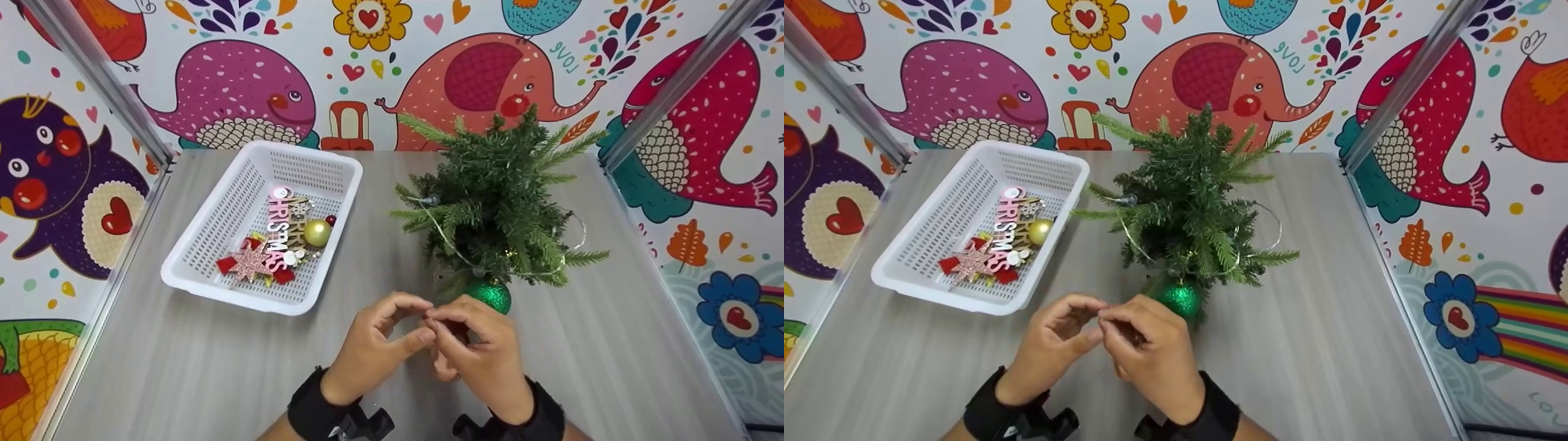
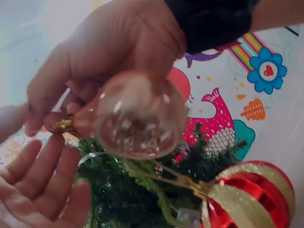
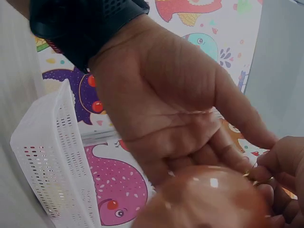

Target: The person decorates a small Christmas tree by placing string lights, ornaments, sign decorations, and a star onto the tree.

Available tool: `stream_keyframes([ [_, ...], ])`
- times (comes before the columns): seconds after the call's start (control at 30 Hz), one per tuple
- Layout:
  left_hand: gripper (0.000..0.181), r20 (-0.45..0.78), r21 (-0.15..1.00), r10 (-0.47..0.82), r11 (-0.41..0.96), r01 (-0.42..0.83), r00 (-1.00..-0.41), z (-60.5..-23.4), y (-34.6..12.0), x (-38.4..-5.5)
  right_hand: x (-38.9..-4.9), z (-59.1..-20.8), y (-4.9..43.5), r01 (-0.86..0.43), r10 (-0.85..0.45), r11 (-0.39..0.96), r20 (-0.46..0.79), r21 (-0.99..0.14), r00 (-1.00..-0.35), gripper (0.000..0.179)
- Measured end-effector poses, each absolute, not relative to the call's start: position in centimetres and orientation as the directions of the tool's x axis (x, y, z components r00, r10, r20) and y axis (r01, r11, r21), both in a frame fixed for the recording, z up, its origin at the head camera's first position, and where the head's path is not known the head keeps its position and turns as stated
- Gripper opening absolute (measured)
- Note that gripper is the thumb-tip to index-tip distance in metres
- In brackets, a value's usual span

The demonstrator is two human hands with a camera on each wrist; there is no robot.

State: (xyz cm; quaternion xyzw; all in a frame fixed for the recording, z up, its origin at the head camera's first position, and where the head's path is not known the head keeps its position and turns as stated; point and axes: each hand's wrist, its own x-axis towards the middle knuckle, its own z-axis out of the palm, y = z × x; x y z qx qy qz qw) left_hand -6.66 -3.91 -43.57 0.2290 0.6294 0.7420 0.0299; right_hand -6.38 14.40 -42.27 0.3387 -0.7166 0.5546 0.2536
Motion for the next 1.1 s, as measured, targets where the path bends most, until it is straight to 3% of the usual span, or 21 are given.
stream_keyframes([
  [0.2,0.025,0.367,0.924,0.36,-0.248,0.291,-0.858,-42.2,-4.1,-7.2,-6.2,-41.3,14.8,-0.767,-0.214,0.149,0.737,-0.624,-0.641,0.015],
  [0.4,0.023,0.416,0.908,0.378,-0.223,0.354,-0.827,-40.2,-4.0,-8.6,-7.0,-38.8,15.0,-0.745,-0.209,0.198,0.716,-0.637,-0.667,0.022],
  [0.53,0.016,0.484,0.875,0.359,-0.201,0.44,-0.798,-38.6,-3.6,-10.1,-7.9,-36.8,15.4,-0.72,-0.2,0.367,0.705,-0.59,-0.68,0.027],
  [0.67,0.011,0.529,0.848,0.284,-0.141,0.511,-0.8,-37.5,-2.7,-11.7,-9.0,-35.5,15.3,-0.657,-0.181,0.621,0.737,-0.428,-0.651,0.021],
  [0.8,0.013,0.564,0.812,0.173,0.064,0.58,-0.808,-36.9,-1.5,-13.0,-10.3,-35.2,14.9,-0.559,-0.144,0.763,0.759,-0.324,-0.635,0.015],
  [0.93,0.014,0.651,0.695,0.089,0.329,0.64,-0.753,-36.9,-0.4,-13.9,-11.1,-35.4,14.4,-0.488,-0.126,0.83,0.761,-0.27,-0.636,0.009],
  [1.1,0.018,0.714,0.56,0.095,0.519,0.647,-0.694,-37.3,0.4,-14.2,-11.8,-35.4,14.1,-0.4,-0.117,0.895,0.761,-0.197,-0.638,0.004],
])
